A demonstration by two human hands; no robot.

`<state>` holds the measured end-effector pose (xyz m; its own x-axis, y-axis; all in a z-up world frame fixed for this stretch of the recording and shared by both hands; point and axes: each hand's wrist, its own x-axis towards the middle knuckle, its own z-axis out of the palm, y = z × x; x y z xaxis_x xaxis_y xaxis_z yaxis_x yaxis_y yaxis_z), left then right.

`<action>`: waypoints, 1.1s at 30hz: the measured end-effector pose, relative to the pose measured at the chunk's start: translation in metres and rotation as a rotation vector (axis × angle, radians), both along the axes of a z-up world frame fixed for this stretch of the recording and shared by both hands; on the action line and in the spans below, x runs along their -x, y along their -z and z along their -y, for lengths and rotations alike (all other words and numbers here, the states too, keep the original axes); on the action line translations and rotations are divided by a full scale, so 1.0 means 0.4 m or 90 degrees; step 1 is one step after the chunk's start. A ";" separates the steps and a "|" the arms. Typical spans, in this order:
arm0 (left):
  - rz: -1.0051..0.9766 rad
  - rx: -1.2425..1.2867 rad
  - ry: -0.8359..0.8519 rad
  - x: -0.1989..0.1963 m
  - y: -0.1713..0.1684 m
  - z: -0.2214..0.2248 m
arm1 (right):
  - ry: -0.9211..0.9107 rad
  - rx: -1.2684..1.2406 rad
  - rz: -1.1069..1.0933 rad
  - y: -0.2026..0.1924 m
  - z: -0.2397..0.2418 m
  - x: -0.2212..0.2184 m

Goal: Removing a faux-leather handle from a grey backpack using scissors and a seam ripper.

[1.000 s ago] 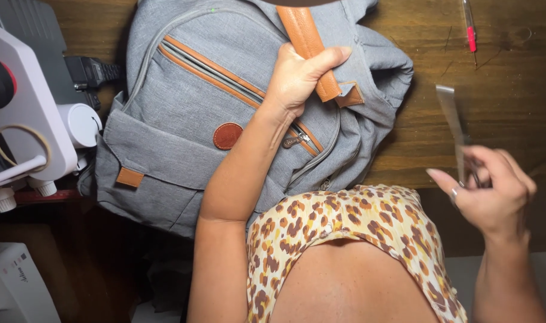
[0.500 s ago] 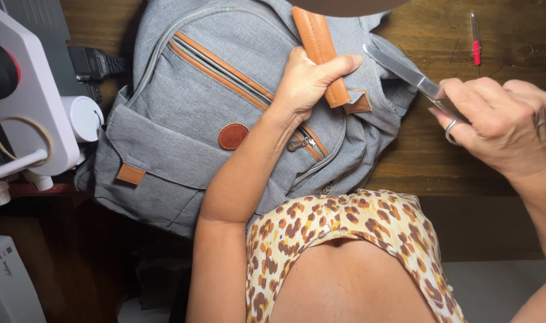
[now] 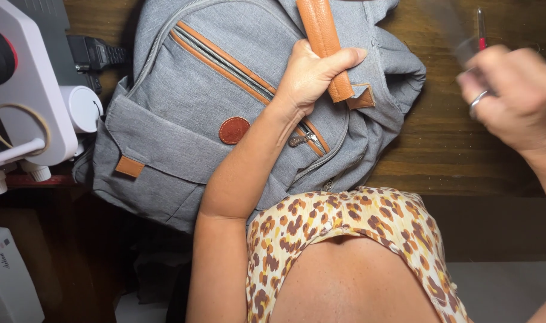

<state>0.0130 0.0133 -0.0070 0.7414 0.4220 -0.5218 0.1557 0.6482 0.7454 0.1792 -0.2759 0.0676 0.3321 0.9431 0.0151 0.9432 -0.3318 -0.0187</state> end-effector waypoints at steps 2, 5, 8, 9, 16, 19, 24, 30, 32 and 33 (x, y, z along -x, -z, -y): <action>0.003 0.009 -0.009 -0.001 -0.001 -0.004 | 0.059 -0.085 -0.090 0.034 0.039 -0.014; 0.006 0.011 0.006 0.001 -0.001 -0.005 | 0.220 -0.192 -0.266 0.017 0.047 0.022; -0.002 0.018 0.004 0.000 0.004 -0.001 | 0.040 -0.044 -0.093 -0.073 -0.033 0.092; 0.003 0.008 0.009 0.000 0.005 -0.003 | 0.037 -0.022 -0.111 -0.079 -0.045 0.103; 0.017 0.005 0.009 -0.001 0.010 -0.005 | 0.061 0.001 -0.243 -0.130 -0.093 0.158; 0.004 0.023 -0.003 0.001 -0.009 -0.006 | 0.105 -0.190 -0.326 -0.059 -0.097 0.144; -0.002 -0.021 -0.012 -0.003 -0.015 0.011 | 0.196 -0.353 -0.564 -0.083 -0.299 0.192; -0.007 -0.052 -0.012 -0.005 -0.036 0.011 | 0.107 -0.137 -0.275 -0.042 -0.362 0.156; -0.016 -0.048 -0.019 -0.003 -0.038 0.011 | 0.088 -0.030 -0.116 -0.026 -0.362 0.146; -0.026 -0.059 -0.017 -0.005 -0.035 0.011 | 0.049 -0.029 -0.066 -0.027 -0.369 0.148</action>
<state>0.0149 0.0089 0.0069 0.7088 0.4890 -0.5085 0.1705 0.5807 0.7960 0.1202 -0.1283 0.0784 0.4056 0.9138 0.0185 0.9071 -0.4000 -0.1314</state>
